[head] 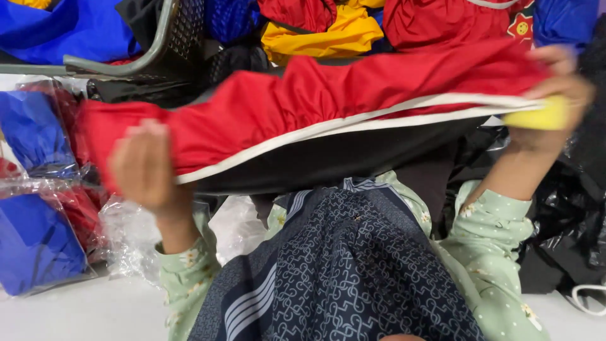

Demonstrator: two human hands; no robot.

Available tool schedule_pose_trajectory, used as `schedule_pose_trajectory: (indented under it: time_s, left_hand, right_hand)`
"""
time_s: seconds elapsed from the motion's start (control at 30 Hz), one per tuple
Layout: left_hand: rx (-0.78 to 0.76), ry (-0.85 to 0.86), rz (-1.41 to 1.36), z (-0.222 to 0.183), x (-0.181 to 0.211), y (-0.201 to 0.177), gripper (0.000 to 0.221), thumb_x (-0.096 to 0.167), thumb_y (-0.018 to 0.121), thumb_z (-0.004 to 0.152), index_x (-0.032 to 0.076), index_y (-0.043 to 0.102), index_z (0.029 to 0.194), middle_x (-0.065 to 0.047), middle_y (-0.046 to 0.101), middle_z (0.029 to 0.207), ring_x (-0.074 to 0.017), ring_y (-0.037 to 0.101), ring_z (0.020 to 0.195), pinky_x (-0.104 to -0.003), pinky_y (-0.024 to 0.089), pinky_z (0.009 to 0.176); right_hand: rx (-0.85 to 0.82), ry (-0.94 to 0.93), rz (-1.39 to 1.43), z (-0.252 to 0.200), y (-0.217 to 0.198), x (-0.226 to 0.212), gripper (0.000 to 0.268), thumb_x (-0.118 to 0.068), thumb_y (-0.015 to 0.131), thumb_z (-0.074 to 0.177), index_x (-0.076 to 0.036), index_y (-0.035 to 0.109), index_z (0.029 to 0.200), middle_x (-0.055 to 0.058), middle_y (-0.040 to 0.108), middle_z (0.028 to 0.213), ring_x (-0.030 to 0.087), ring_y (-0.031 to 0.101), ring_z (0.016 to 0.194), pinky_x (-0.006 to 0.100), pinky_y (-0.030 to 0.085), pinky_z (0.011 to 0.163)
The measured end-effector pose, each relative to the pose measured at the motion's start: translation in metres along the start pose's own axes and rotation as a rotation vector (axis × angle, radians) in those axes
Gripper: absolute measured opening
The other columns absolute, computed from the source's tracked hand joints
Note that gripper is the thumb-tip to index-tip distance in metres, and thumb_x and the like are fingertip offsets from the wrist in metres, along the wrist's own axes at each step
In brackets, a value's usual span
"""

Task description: Cleaning a red fabric cover with a sponge and then packing it into plastic bags.

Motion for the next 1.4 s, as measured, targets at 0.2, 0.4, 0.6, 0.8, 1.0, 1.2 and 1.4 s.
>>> schedule_pose_trajectory:
  time_s: [0.2, 0.4, 0.6, 0.8, 1.0, 1.2, 1.4]
  left_hand:
    - [-0.866, -0.082, -0.268, -0.082, 0.026, 0.009, 0.075, -0.01, 0.061, 0.079, 0.011, 0.056, 0.15, -0.018, 0.052, 0.155, -0.0389, 0.051, 0.142, -0.055, 0.045, 0.108]
    - [-0.855, -0.085, -0.349, -0.048, 0.065, 0.017, 0.071, 0.02, 0.069, 0.094, 0.018, 0.044, 0.16, -0.018, 0.032, 0.167, -0.0462, 0.03, 0.152, -0.067, 0.028, 0.12]
    - [-0.617, 0.297, -0.828, -0.02, 0.18, 0.045, 0.047, -0.006, 0.06, 0.102, 0.008, 0.05, 0.147, -0.018, 0.051, 0.152, -0.0366, 0.058, 0.135, -0.054, 0.047, 0.115]
    - [-0.669, 0.288, -0.81, -0.046, 0.233, 0.106, 0.039, 0.004, 0.069, 0.086, -0.001, 0.062, 0.124, -0.022, 0.064, 0.125, -0.0334, 0.066, 0.097, -0.043, 0.058, 0.083]
    - [-0.593, 0.324, -0.693, -0.025, 0.227, 0.109, 0.019, 0.008, 0.069, 0.089, 0.005, 0.065, 0.108, -0.006, 0.058, 0.086, -0.0249, 0.056, 0.074, -0.04, 0.046, 0.055]
    - [-0.21, 0.215, -0.788, 0.033, 0.212, 0.046, 0.013, -0.009, 0.075, 0.095, -0.002, 0.069, 0.105, -0.012, 0.07, 0.102, -0.0262, 0.066, 0.083, -0.036, 0.055, 0.063]
    - [-0.559, 0.241, -0.677, -0.03, 0.243, 0.068, 0.028, 0.006, 0.064, 0.099, 0.004, 0.064, 0.126, -0.018, 0.064, 0.133, -0.0346, 0.063, 0.118, -0.043, 0.056, 0.084]
  right_hand:
    - [-0.457, 0.216, -0.366, -0.043, 0.023, -0.029, 0.058, 0.027, 0.045, 0.081, 0.002, 0.068, 0.128, 0.027, 0.056, 0.153, 0.038, 0.058, 0.135, 0.043, 0.046, 0.114]
    - [-0.081, 0.042, -0.591, -0.06, -0.005, -0.066, 0.037, 0.01, 0.069, 0.113, 0.014, 0.063, 0.149, 0.027, 0.06, 0.121, 0.037, 0.06, 0.111, 0.045, 0.047, 0.101]
    - [-0.208, -0.001, -0.643, -0.058, 0.042, -0.09, 0.045, -0.009, 0.098, 0.09, 0.002, 0.077, 0.129, 0.023, 0.06, 0.122, 0.037, 0.06, 0.11, 0.044, 0.046, 0.098]
    - [-0.436, 0.039, -0.764, -0.061, 0.065, -0.045, 0.054, 0.012, 0.076, 0.077, -0.003, 0.075, 0.13, 0.016, 0.06, 0.125, 0.034, 0.063, 0.114, 0.044, 0.051, 0.09]
    - [-0.475, -0.042, -0.756, -0.057, 0.066, -0.028, 0.058, 0.015, 0.064, 0.072, -0.007, 0.078, 0.123, 0.01, 0.075, 0.113, 0.031, 0.059, 0.093, 0.039, 0.047, 0.077]
    - [-0.214, -0.38, -0.614, -0.049, 0.054, -0.089, 0.003, 0.0, 0.082, 0.105, 0.002, 0.083, 0.107, 0.021, 0.073, 0.104, 0.035, 0.062, 0.087, 0.046, 0.042, 0.08]
    - [-0.598, 0.216, -0.818, -0.087, 0.016, -0.046, 0.071, 0.009, 0.058, 0.066, -0.012, 0.074, 0.132, 0.009, 0.073, 0.117, 0.03, 0.066, 0.107, 0.039, 0.048, 0.09]
Point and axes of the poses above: each hand's wrist, its own z-axis towards the middle knuckle, its own y-axis out of the palm, x = y × z, the point moved 4 cm from there along z, towards the middle knuckle
